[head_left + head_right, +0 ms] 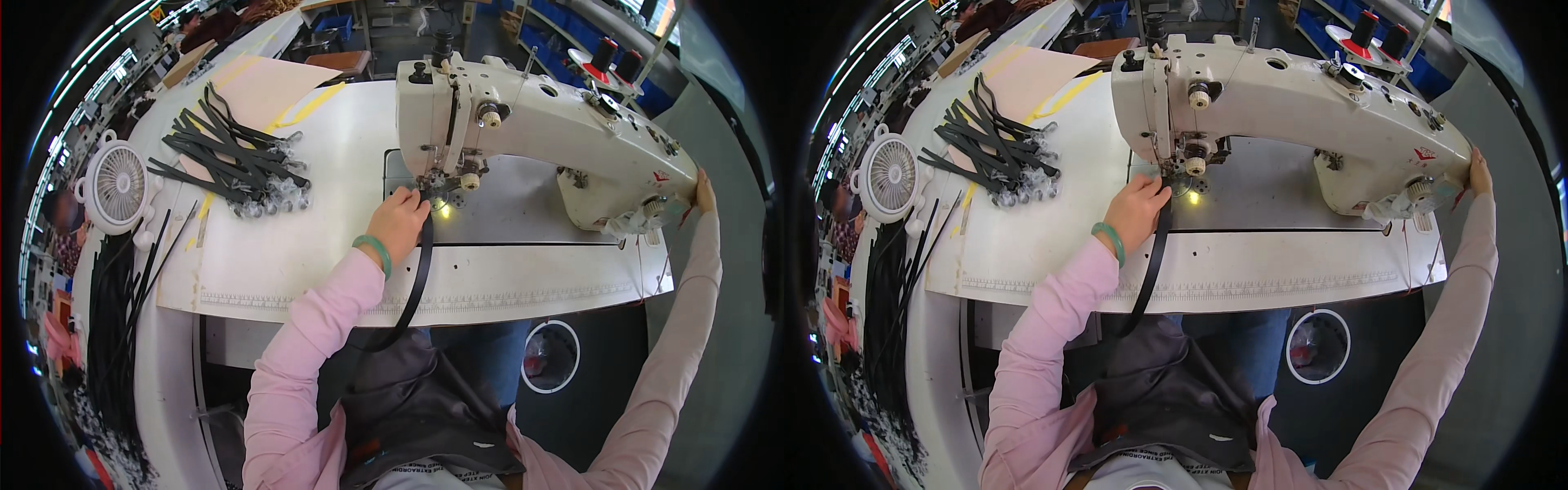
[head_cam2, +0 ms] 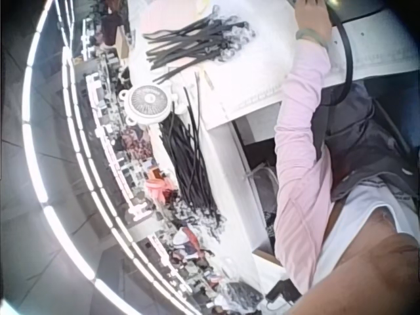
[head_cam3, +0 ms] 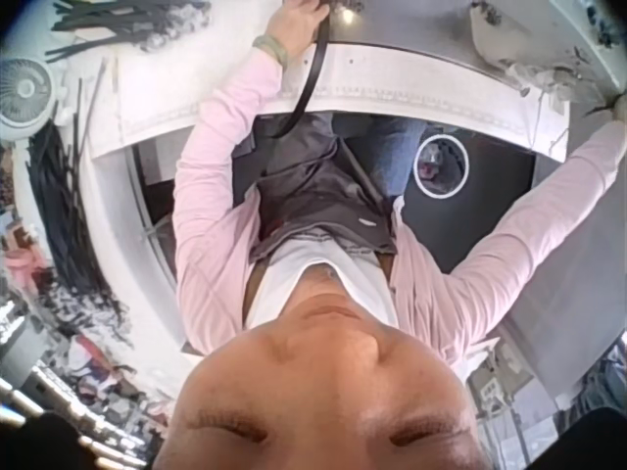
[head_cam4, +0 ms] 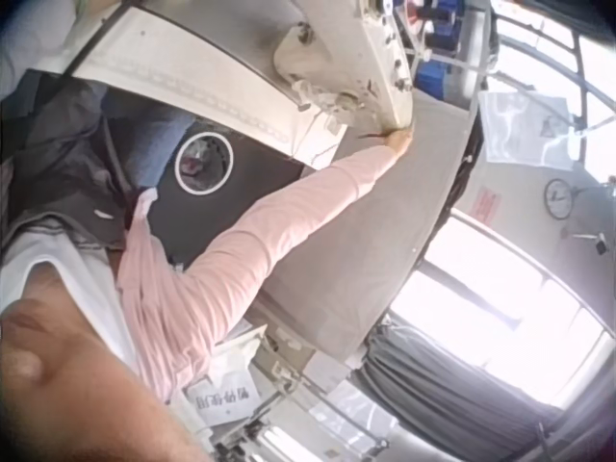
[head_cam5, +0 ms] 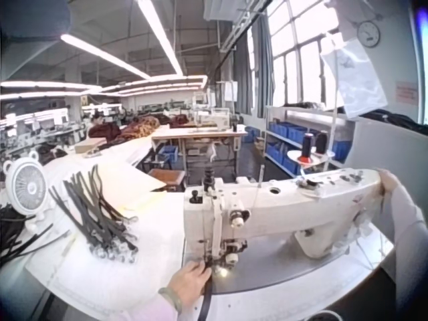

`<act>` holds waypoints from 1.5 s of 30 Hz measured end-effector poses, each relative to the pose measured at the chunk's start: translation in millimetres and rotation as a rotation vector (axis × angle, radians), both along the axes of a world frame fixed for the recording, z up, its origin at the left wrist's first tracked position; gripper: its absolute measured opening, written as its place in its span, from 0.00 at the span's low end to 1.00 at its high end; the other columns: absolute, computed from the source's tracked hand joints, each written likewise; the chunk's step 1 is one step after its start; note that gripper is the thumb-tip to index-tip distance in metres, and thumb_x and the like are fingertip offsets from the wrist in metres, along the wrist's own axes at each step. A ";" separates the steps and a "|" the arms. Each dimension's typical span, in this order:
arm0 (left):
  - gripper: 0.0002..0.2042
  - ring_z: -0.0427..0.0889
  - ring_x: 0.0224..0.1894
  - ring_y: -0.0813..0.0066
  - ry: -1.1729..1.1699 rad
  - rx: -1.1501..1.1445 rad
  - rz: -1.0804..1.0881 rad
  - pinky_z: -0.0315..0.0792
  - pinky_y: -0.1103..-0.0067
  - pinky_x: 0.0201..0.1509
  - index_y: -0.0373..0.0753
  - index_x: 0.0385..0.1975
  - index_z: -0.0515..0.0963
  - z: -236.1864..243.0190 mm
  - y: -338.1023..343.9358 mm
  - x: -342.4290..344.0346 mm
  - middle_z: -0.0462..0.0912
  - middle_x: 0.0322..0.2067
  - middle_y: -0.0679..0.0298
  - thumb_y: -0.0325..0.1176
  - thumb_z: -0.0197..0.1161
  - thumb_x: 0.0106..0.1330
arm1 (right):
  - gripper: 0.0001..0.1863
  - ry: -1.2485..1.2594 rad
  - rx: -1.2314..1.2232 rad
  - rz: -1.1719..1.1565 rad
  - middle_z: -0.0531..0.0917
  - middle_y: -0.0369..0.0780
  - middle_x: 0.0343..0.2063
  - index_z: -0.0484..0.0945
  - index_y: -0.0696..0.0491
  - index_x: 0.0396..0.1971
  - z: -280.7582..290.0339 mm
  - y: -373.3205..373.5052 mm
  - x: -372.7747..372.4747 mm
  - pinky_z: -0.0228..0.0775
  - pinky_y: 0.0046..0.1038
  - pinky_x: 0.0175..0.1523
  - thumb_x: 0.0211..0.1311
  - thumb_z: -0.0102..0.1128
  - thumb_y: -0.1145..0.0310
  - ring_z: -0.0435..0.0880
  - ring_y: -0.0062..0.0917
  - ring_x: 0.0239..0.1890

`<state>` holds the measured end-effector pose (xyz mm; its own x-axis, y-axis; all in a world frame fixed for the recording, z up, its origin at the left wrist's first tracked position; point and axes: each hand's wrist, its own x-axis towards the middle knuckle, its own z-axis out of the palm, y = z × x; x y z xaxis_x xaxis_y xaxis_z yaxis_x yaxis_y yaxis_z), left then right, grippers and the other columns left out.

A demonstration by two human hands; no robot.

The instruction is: The person operates an industrial sewing machine to stitch long black straps. They feed the straps through the machine one at a time, guiding them with both hands, and then place the finished pieces onto a pile on the table.

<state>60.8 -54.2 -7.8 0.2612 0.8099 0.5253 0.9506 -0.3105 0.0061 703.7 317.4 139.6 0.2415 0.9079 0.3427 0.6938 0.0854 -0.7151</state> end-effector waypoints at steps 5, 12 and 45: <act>0.19 0.70 0.42 0.65 0.069 -0.016 0.037 0.67 0.79 0.49 0.33 0.36 0.75 -0.5 -8.1 -6.6 0.76 0.38 0.56 0.27 0.64 0.40 | 0.31 0.137 0.050 0.050 0.70 0.48 0.53 0.64 0.57 0.56 -24.9 -10.0 -54.5 0.54 0.30 0.61 0.63 0.38 0.47 0.68 0.37 0.56; 0.21 0.70 0.43 0.65 0.014 0.030 -0.012 0.68 0.78 0.48 0.33 0.37 0.75 -4.7 5.5 0.7 0.75 0.40 0.57 0.28 0.66 0.37 | 0.25 -0.272 0.097 -0.038 0.76 0.47 0.46 0.69 0.58 0.50 11.2 -15.9 3.4 0.62 0.29 0.53 0.65 0.40 0.53 0.73 0.33 0.49; 0.16 0.71 0.39 0.66 0.147 -0.073 0.073 0.70 0.80 0.44 0.33 0.33 0.73 -0.2 -6.9 -8.4 0.76 0.35 0.61 0.26 0.60 0.41 | 0.22 0.170 0.376 -0.397 0.76 0.39 0.36 0.74 0.55 0.42 -101.9 -118.7 -124.1 0.68 0.24 0.42 0.65 0.40 0.52 0.76 0.25 0.36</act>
<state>52.4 -61.1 -8.1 0.2695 0.8640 0.4253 0.9630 -0.2441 -0.1145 579.7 198.7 37.6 0.6191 0.5595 0.5510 0.6025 0.1116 -0.7903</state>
